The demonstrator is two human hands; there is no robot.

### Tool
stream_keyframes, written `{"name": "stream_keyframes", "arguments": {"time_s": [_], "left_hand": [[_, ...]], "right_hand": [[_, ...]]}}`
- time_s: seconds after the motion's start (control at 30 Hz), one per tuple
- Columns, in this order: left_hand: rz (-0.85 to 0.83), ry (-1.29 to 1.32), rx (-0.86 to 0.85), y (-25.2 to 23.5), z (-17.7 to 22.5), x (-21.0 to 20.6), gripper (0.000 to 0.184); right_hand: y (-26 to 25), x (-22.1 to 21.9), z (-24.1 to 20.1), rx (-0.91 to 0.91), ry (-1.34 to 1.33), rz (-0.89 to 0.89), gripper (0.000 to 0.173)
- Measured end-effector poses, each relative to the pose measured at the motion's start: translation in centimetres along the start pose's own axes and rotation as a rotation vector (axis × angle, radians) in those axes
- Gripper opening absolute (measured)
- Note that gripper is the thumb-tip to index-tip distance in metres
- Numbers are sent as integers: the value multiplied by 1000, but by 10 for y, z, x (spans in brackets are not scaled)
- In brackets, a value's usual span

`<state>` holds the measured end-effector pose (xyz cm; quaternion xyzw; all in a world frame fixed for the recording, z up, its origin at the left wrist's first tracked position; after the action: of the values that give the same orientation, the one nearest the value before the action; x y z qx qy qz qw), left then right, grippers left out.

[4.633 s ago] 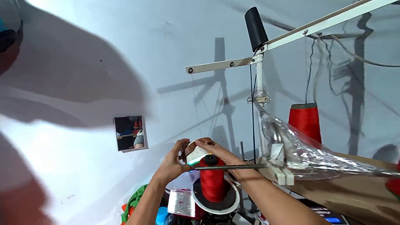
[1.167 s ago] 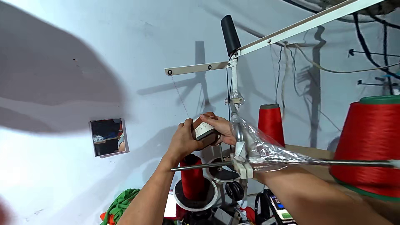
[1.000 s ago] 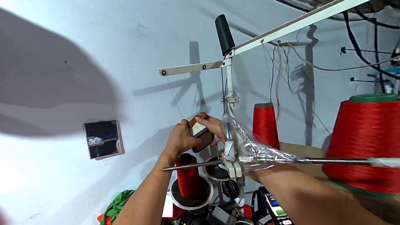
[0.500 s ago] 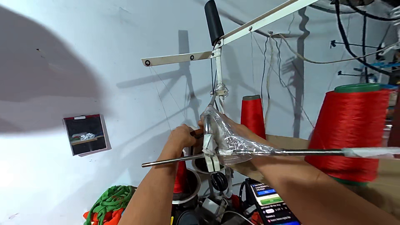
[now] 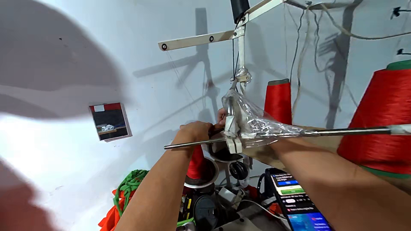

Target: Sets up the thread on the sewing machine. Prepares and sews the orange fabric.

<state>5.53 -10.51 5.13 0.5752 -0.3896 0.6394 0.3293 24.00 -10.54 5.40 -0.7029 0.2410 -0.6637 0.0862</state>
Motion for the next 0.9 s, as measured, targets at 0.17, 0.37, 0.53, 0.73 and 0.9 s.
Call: {"name": "stream_keyframes", "arguments": {"time_s": [0.17,0.37,0.53,0.73,0.9], "left_hand": [[9,26,-10,10,4,3,27],[13,96,-113,-4,1,-3,31],[26,93,-133,1,4,-4,31],[63,-58,-131,-9,9,-10,35],[238,-30,-232,6,-5,-9,40]], "right_hand": [[-6,7,-1,-3,-286,40,21],[-64,-31,83,525,-634,228,14],[-55,-25,74,552,-421,239,9],[30,-10,-2,448,-94,355,24],[117,34,-71,-48,-109,31,36]]}}
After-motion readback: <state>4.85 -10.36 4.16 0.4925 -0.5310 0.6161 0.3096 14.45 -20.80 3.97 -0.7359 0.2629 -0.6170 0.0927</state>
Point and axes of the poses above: each hand's wrist, its own y-axis away from the middle knuckle, its own x-axis out of the back of the hand, z = x × y, the point moved 6 cm from there along -y, towards the middle knuckle, and after that the axes turned 2 degrees about -y, right-handed, at the moved point
